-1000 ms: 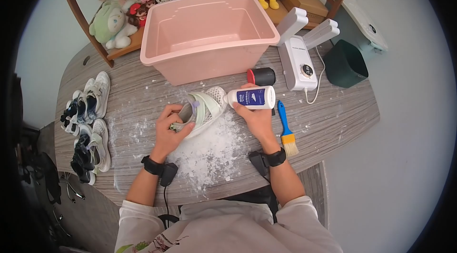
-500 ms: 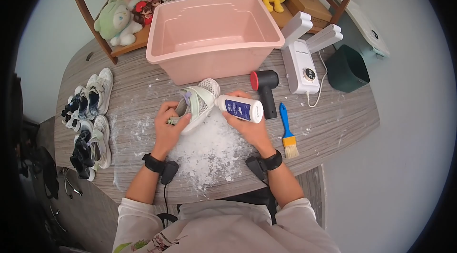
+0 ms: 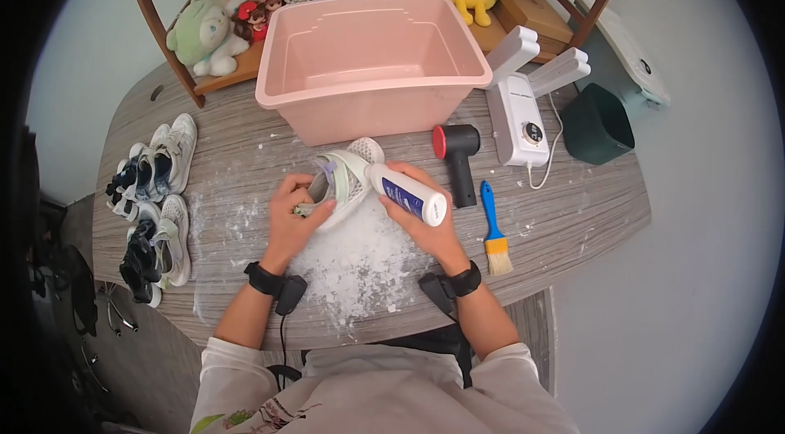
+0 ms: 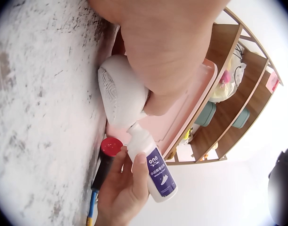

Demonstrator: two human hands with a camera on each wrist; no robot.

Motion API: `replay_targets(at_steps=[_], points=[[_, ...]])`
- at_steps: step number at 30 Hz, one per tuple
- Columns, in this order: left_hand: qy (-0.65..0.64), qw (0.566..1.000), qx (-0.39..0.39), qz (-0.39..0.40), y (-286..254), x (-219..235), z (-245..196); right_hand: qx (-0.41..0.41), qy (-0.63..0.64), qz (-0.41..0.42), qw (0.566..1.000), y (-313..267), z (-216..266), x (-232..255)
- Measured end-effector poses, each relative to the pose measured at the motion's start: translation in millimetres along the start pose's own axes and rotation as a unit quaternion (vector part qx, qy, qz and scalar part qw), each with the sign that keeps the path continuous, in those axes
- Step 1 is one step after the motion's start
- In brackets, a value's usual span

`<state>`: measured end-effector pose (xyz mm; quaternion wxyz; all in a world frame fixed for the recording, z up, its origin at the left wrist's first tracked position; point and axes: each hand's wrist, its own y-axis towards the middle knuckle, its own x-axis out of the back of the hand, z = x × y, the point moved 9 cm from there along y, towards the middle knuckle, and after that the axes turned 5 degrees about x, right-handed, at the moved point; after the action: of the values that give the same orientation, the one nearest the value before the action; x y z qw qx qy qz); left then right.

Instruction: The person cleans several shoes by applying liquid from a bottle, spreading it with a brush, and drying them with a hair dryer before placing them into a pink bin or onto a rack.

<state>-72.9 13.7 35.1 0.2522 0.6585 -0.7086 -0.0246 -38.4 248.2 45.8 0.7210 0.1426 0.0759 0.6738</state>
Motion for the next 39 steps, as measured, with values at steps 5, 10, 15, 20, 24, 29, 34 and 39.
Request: replay_targets(at_steps=[5,10,15,20,24,29,34,39], points=[[-0.001,1.0,-0.018,0.014,-1,-4,-5,0.089,-0.056,0.049,0.993,-2,13,-8],[-0.011,1.0,0.012,0.002,0,-1,2,0.058,-0.051,0.04,0.996,-1,12,-6],[-0.039,0.999,0.034,-0.002,1,-1,6,0.082,-0.075,-0.033,0.993,2,11,9],[-0.034,0.998,0.043,-0.009,1,2,8,0.129,-0.085,0.052,0.987,-4,27,-14],[-0.041,0.998,0.056,-0.008,1,1,9,0.095,-0.103,0.014,0.99,-4,18,-4],[-0.041,0.998,0.049,-0.01,1,1,10,0.189,-0.128,0.068,0.971,-7,45,-26],[-0.027,0.999,0.034,-0.001,1,1,7,0.174,-0.107,0.111,0.973,-16,48,-44],[-0.039,0.998,0.039,0.004,1,-1,6,0.199,-0.163,0.079,0.963,-9,53,-32]])
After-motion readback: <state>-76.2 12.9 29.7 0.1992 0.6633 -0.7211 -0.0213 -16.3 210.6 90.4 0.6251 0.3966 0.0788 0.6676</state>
